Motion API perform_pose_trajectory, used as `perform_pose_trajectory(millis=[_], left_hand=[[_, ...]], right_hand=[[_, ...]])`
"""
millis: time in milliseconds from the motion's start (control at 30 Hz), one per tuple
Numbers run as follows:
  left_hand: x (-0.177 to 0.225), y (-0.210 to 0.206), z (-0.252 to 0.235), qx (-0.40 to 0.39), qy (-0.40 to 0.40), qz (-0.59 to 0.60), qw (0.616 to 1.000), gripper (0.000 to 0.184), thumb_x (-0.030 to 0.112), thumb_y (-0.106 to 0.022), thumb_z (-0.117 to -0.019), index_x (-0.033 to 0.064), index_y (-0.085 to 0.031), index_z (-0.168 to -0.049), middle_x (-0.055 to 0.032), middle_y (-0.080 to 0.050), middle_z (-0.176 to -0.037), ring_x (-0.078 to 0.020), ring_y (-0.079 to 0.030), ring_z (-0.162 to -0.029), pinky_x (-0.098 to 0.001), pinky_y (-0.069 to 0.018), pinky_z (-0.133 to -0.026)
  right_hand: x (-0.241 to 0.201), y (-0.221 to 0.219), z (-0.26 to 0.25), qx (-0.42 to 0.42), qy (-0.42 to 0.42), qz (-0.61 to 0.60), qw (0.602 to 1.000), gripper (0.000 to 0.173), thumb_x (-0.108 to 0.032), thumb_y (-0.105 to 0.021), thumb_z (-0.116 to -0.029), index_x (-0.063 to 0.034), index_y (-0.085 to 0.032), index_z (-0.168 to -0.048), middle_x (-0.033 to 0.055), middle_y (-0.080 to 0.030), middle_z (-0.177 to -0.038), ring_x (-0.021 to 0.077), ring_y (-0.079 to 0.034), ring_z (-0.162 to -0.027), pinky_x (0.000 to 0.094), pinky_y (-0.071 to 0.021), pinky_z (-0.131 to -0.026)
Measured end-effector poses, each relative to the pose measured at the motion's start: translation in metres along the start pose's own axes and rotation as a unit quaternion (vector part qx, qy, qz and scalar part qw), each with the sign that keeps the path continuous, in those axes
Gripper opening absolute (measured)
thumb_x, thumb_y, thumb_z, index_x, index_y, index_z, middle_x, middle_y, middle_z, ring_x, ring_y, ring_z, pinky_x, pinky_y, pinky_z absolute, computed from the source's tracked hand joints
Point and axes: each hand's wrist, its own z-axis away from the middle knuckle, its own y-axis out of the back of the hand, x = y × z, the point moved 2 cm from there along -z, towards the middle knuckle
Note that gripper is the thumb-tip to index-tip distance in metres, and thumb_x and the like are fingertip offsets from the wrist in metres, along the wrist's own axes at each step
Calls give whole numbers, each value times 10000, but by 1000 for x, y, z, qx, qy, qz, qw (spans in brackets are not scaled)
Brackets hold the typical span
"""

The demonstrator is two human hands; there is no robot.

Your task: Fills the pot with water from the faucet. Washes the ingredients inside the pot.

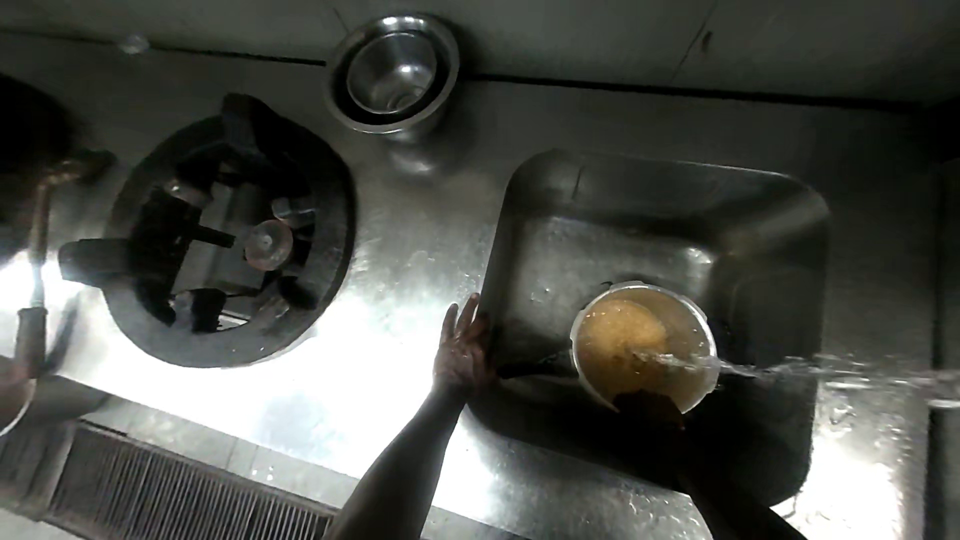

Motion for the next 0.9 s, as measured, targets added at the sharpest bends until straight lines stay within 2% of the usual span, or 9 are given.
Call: perform_pose_trajectory(millis=[133,200,267,300,367,467,567,700,900], left_hand=[[-3,1,2,17,-12,20,1000,360,430,-618,-906,174,-778,-1101,-19,-574,-1497,-306,-248,-1562,-569,-136,-1272],[-2,1,2,28,-20,37,999,410,420,-600,-911,187,-749,-1214,-18,-570,-1501,-310,-256,-1559,-576,-140,-1271],[0,1,2,35,-27,47,998,433,448,-606,-914,200,-739,-1243,-26,-574,-1496,-324,-263,-1554,-592,-136,-1264],[0,1,2,37,-30,49,998,437,455,-602,-918,192,-746,-1236,-45,-580,-1489,-338,-270,-1550,-602,-136,-1261],[0,1,1,35,-25,46,998,414,444,-613,-913,177,-763,-1191,-60,-599,-1464,-348,-279,-1544,-602,-139,-1261],[1,4,0,25,-22,45,998,381,408,-635,-882,159,-779,-1132,-61,-622,-1431,-362,-294,-1534,-604,-143,-1258],[1,4,0,26,-21,45,998,355,397,-681,-852,168,-786,-1102,-50,-634,-1411,-364,-297,-1530,-602,-145,-1259],[-2,0,0,32,-26,40,998,343,433,-633,-870,166,-796,-1012,-68,-638,-1402,-374,-303,-1525,-612,-148,-1255],[-2,0,0,34,-20,40,998,353,408,-590,-884,140,-792,-993,-74,-629,-1417,-373,-296,-1530,-603,-141,-1258]], right_hand=[[10,-19,-12,47,34,-14,998,409,-467,-536,-1004,-205,-700,-1272,145,-707,-1229,391,-662,-1149,629,-517,-949],[16,-27,-16,55,41,-31,997,385,-441,-542,-1011,-212,-697,-1278,131,-702,-1245,378,-653,-1164,624,-506,-970],[19,-31,-15,59,30,-57,996,379,-400,-525,-1030,-213,-681,-1321,135,-673,-1319,383,-614,-1238,635,-470,-1029],[17,-26,-14,40,23,-67,997,379,-385,-507,-1049,-213,-672,-1344,133,-659,-1353,378,-595,-1274,625,-447,-1067],[13,-12,-9,14,10,-76,997,367,-385,-498,-1059,-181,-692,-1295,140,-681,-1305,375,-621,-1240,615,-482,-1026],[12,-13,-5,22,24,-66,997,383,-367,-516,-1049,-140,-677,-1312,166,-673,-1303,390,-618,-1231,612,-476,-1018],[11,-18,-7,29,23,-42,998,363,-419,-564,-1006,-170,-699,-1233,157,-697,-1218,391,-652,-1147,632,-517,-932],[9,-17,-10,20,19,-32,999,366,-437,-594,-992,-171,-713,-1215,146,-708,-1211,384,-657,-1142,625,-512,-945],[10,-18,-6,49,22,-48,997,343,-396,-576,-1007,-160,-716,-1214,141,-712,-1195,370,-664,-1129,596,-524,-943]])
